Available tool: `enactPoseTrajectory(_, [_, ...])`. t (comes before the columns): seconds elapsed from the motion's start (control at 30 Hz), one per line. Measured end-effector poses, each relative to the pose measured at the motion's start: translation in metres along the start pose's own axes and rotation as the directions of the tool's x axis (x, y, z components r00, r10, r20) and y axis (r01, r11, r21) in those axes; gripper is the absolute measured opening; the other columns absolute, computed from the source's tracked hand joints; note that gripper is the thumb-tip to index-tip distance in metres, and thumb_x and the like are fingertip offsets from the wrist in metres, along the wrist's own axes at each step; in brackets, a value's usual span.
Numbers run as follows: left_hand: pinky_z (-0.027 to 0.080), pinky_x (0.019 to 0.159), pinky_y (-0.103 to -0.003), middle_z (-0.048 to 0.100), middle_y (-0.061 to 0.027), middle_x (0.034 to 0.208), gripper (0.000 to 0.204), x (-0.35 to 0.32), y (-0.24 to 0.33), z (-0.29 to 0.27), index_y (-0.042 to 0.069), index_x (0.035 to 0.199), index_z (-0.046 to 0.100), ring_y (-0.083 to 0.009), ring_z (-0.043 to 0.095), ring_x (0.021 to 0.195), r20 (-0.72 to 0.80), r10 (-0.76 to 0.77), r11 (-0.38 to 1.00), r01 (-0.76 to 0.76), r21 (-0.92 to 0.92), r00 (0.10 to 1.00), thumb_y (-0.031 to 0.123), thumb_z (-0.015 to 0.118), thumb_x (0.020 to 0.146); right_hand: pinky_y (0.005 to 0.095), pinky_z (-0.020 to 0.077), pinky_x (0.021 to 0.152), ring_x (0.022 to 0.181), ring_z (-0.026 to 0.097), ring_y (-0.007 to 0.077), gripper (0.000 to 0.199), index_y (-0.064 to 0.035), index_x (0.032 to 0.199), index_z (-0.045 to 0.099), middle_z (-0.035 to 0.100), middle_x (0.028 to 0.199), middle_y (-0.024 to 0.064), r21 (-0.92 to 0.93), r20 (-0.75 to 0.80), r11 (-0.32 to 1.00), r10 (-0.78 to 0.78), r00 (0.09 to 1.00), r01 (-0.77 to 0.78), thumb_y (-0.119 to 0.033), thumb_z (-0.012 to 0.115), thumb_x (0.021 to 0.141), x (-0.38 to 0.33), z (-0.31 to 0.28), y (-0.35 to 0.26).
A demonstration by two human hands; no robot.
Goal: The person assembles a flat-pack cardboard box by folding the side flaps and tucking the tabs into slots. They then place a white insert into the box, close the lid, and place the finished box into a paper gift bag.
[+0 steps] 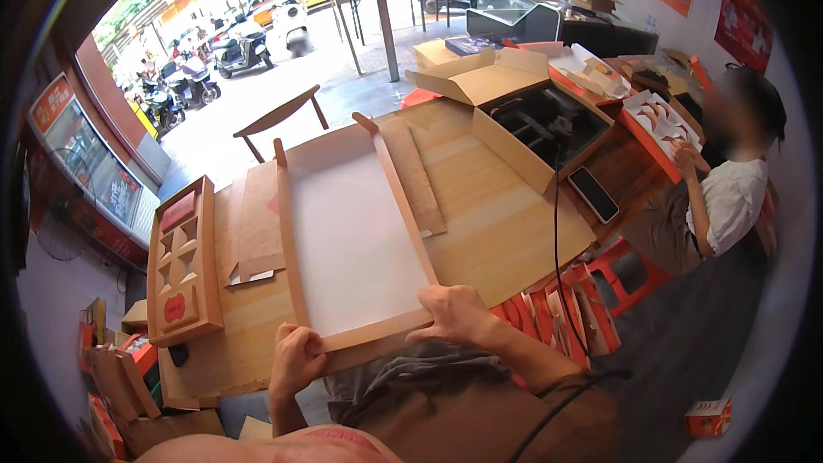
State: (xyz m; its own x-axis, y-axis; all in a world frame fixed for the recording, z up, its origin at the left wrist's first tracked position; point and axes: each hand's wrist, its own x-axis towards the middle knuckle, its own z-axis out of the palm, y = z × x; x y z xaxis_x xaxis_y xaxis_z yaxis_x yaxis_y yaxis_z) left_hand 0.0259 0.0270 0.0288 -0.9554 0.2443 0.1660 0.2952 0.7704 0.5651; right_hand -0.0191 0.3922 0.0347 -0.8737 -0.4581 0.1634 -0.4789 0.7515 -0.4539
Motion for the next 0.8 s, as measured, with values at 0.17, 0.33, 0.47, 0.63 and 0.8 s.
enactPoseTrajectory(0.17, [0.049,0.097,-0.045,0.073,-0.0107,0.092,0.024,0.004,0.011,0.002,0.007,0.088,0.066,-0.0361,0.061,0.099,-0.031,-0.042,0.997,0.044,0.07,0.999,0.013,0.082,0.07,0.0526,0.0566,0.076,0.093,0.07,0.042,0.029,-0.0098,0.102,0.058,0.068,0.099,0.0138,0.113,0.091,0.992,-0.067,0.994,0.057,-0.023,0.079,0.086,-0.001,0.0,0.021])
enactPoseTrajectory(0.33, [0.049,0.1,-0.046,0.073,-0.0108,0.094,0.024,0.004,0.017,0.0,0.008,0.089,0.067,-0.0365,0.061,0.105,-0.061,-0.043,0.997,0.047,0.065,0.997,0.015,0.083,0.073,0.0496,0.0582,0.076,0.093,0.071,0.0385,0.026,-0.0157,0.11,0.063,0.068,0.103,0.0097,0.16,0.032,0.98,-0.127,0.991,0.121,-0.016,0.076,0.088,-0.008,0.007,0.03])
enactPoseTrajectory(0.47, [0.049,0.103,-0.047,0.072,-0.0105,0.102,0.027,-0.004,0.018,0.002,0.01,0.101,0.074,-0.0368,0.06,0.11,-0.085,-0.03,0.995,0.038,0.094,0.996,0.015,0.082,0.076,0.0466,0.0593,0.076,0.092,0.073,0.0349,0.027,-0.0205,0.118,0.069,0.068,0.104,0.0073,0.131,0.01,0.981,-0.145,0.989,0.143,-0.017,0.076,0.093,-0.009,0.009,0.025])
enactPoseTrajectory(0.63, [0.047,0.107,-0.048,0.071,-0.0079,0.104,0.036,-0.007,0.009,0.002,0.017,0.119,0.082,-0.035,0.059,0.114,-0.018,0.004,0.989,-0.001,0.147,1.0,0.019,0.081,0.083,0.0441,0.0598,0.076,0.091,0.073,0.0314,0.026,-0.0221,0.12,0.075,0.07,0.105,0.0049,0.181,0.009,0.972,-0.154,0.988,0.15,-0.019,0.077,0.095,-0.007,0.005,0.022])
enactPoseTrajectory(0.8, [0.04,0.116,-0.052,0.069,-0.0054,0.105,0.032,-0.013,0.007,0.005,0.019,0.12,0.082,-0.0339,0.058,0.118,-0.032,0.045,0.98,-0.038,0.197,0.999,0.023,0.08,0.088,0.0422,0.06,0.075,0.089,0.073,0.0301,0.029,-0.022,0.118,0.078,0.07,0.103,0.0043,0.166,0.001,0.977,-0.136,0.991,0.134,-0.015,0.078,0.091,-0.009,0.005,0.018])
